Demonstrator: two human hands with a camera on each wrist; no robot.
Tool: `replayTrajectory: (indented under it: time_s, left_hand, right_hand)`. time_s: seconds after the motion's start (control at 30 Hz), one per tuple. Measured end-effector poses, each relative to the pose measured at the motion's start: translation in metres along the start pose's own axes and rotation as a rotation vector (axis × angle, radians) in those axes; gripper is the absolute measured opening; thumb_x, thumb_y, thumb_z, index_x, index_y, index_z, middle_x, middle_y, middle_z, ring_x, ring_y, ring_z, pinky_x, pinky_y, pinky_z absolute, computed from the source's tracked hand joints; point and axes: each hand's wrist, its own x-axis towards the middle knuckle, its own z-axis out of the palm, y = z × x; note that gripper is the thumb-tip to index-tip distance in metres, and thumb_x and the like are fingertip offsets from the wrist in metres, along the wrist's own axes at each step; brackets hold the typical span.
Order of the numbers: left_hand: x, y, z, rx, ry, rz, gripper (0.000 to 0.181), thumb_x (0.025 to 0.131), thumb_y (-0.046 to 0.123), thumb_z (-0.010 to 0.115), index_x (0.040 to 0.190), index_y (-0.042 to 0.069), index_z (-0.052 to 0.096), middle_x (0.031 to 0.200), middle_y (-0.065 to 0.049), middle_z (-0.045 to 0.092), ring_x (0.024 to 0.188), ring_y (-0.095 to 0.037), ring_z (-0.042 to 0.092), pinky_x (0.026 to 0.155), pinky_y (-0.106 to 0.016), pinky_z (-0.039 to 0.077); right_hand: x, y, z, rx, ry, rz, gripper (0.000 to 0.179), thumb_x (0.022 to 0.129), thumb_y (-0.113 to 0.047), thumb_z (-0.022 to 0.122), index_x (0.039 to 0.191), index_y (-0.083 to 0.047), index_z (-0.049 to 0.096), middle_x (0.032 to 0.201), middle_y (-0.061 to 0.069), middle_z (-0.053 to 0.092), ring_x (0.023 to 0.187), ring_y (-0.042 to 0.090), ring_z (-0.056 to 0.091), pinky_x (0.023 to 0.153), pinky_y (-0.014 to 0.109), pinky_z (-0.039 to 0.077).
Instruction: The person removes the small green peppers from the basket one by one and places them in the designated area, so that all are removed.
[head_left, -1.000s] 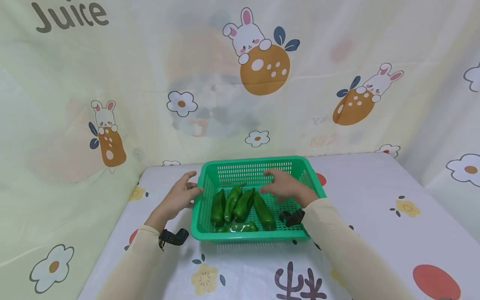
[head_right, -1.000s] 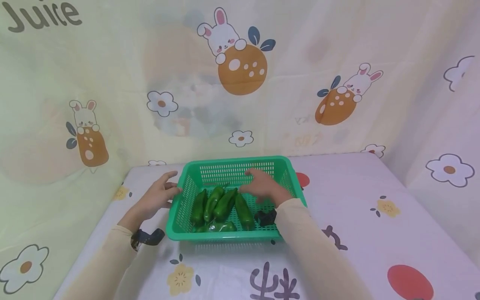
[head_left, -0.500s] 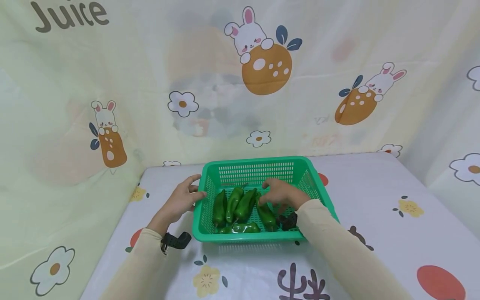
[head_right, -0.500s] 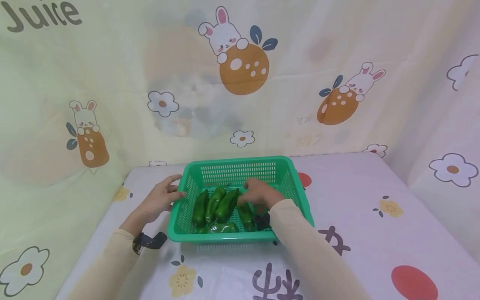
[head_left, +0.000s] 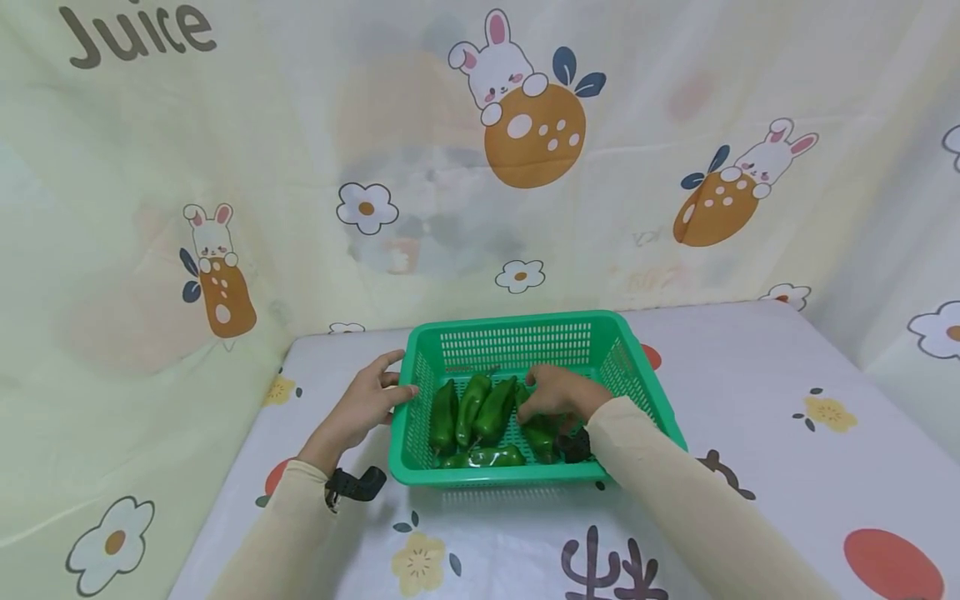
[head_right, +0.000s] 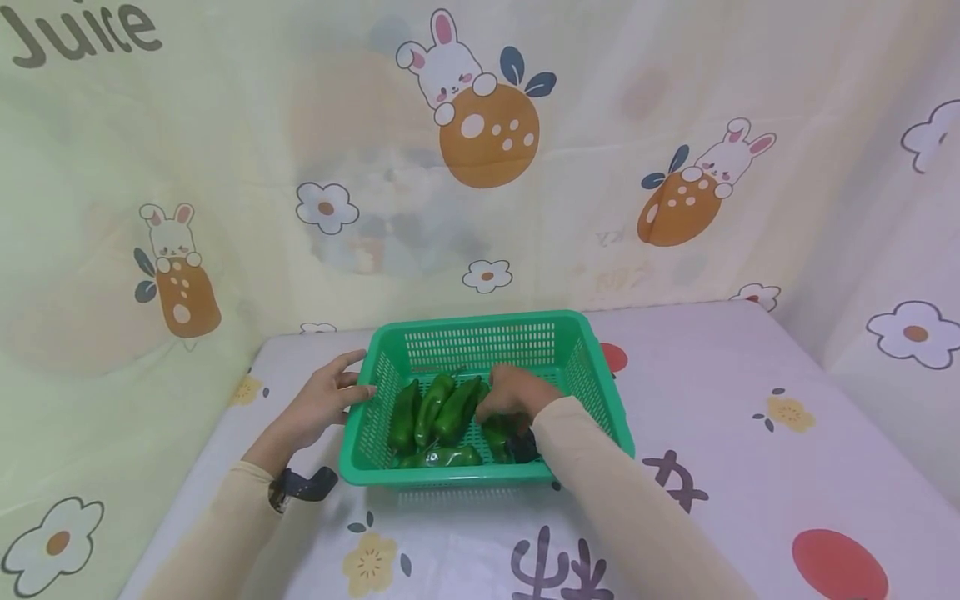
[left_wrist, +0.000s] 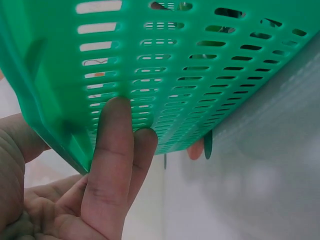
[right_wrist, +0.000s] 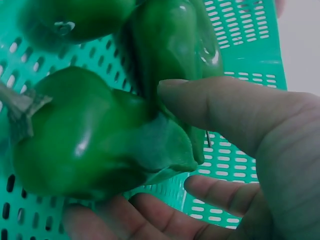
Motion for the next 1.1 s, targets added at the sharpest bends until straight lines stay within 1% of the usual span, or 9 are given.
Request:
replayTrajectory:
  time_s: [0.2, 0.37, 0.47, 0.63, 0.73, 0.8, 0.9, 1.0, 1.1]
  left_hand:
    - [-0.0025, 0.0026, -0.0014, -0.017, 0.005, -0.015, 0.075, 0.093, 0.012, 0.063, 0.155, 0.015, 0.021, 0.132, -0.020, 0.056, 0.093, -0.028, 0.069, 0.068, -0.041, 0.060]
    - [-0.0053, 0.0018, -0.0013, -0.017, 0.006, -0.024, 0.075, 0.093, 0.012, 0.063, 0.155, 0.016, 0.021, 0.133, -0.021, 0.055, 0.094, -0.028, 0.069, 0.069, -0.041, 0.060]
    - [-0.0051, 0.0005, -0.0009, -0.016, 0.009, -0.021, 0.075, 0.093, 0.011, 0.064, 0.155, 0.016, 0.021, 0.133, -0.021, 0.055, 0.093, -0.027, 0.069, 0.069, -0.041, 0.061]
    - [-0.0041, 0.0003, -0.0014, -0.014, 0.016, -0.021, 0.075, 0.093, 0.011, 0.064, 0.155, 0.017, 0.022, 0.133, -0.020, 0.055, 0.092, -0.027, 0.070, 0.068, -0.041, 0.061]
    - [-0.0031, 0.0003, -0.0010, -0.009, 0.014, -0.017, 0.075, 0.093, 0.011, 0.064, 0.155, 0.016, 0.022, 0.132, -0.020, 0.056, 0.091, -0.026, 0.070, 0.068, -0.041, 0.061]
    - [-0.0025, -0.0002, -0.0004, -0.009, 0.010, -0.015, 0.074, 0.093, 0.011, 0.064, 0.155, 0.015, 0.021, 0.132, -0.021, 0.056, 0.091, -0.026, 0.069, 0.067, -0.041, 0.061]
    - [-0.0022, -0.0008, 0.0009, -0.008, 0.004, -0.015, 0.074, 0.094, 0.010, 0.063, 0.155, 0.015, 0.021, 0.132, -0.021, 0.056, 0.092, -0.027, 0.069, 0.068, -0.041, 0.061]
    - [-0.0016, -0.0017, 0.0020, -0.006, 0.007, -0.015, 0.074, 0.093, 0.010, 0.063, 0.155, 0.015, 0.022, 0.131, -0.021, 0.056, 0.091, -0.027, 0.070, 0.067, -0.042, 0.061]
    - [-0.0004, -0.0021, 0.0027, -0.003, 0.015, -0.015, 0.074, 0.093, 0.010, 0.064, 0.154, 0.016, 0.023, 0.131, -0.021, 0.056, 0.091, -0.027, 0.070, 0.067, -0.041, 0.061]
  right_hand:
    - [0.0028, -0.0005, 0.0013, -0.025, -0.007, 0.007, 0.077, 0.084, -0.022, 0.076, 0.145, 0.000, 0.035, 0.135, 0.022, 0.047, 0.097, 0.034, 0.061, 0.056, 0.040, 0.058]
    - [0.0033, 0.0000, 0.0025, -0.036, -0.009, 0.012, 0.070, 0.083, -0.020, 0.075, 0.140, 0.003, 0.041, 0.122, 0.019, 0.054, 0.093, 0.032, 0.061, 0.058, 0.042, 0.059]
    - [0.0036, 0.0006, 0.0033, -0.039, -0.002, 0.018, 0.068, 0.083, -0.019, 0.074, 0.138, 0.003, 0.043, 0.116, 0.018, 0.056, 0.091, 0.031, 0.063, 0.056, 0.041, 0.058]
    - [0.0033, -0.0002, 0.0033, -0.063, 0.011, 0.017, 0.064, 0.083, -0.020, 0.074, 0.136, 0.003, 0.047, 0.112, 0.016, 0.058, 0.086, 0.030, 0.064, 0.053, 0.040, 0.058]
    - [0.0021, -0.0015, 0.0023, -0.073, 0.025, 0.021, 0.051, 0.083, -0.019, 0.072, 0.125, 0.003, 0.055, 0.104, 0.014, 0.059, 0.082, 0.029, 0.063, 0.052, 0.040, 0.058]
    - [0.0007, -0.0022, 0.0016, -0.079, 0.035, 0.029, 0.037, 0.082, -0.018, 0.072, 0.112, 0.002, 0.060, 0.096, 0.013, 0.059, 0.078, 0.028, 0.062, 0.052, 0.040, 0.057]
    - [-0.0010, -0.0020, 0.0011, -0.097, 0.047, 0.037, 0.018, 0.082, -0.016, 0.071, 0.090, -0.003, 0.061, 0.086, 0.012, 0.058, 0.073, 0.027, 0.061, 0.051, 0.040, 0.057]
    - [-0.0025, -0.0021, -0.0003, -0.123, 0.057, 0.037, 0.016, 0.082, -0.014, 0.071, 0.077, -0.006, 0.057, 0.077, 0.011, 0.057, 0.070, 0.027, 0.062, 0.050, 0.040, 0.057]
    - [-0.0039, -0.0029, -0.0026, -0.153, 0.063, 0.028, 0.019, 0.083, -0.014, 0.071, 0.073, -0.007, 0.056, 0.075, 0.012, 0.059, 0.067, 0.027, 0.064, 0.049, 0.039, 0.057]
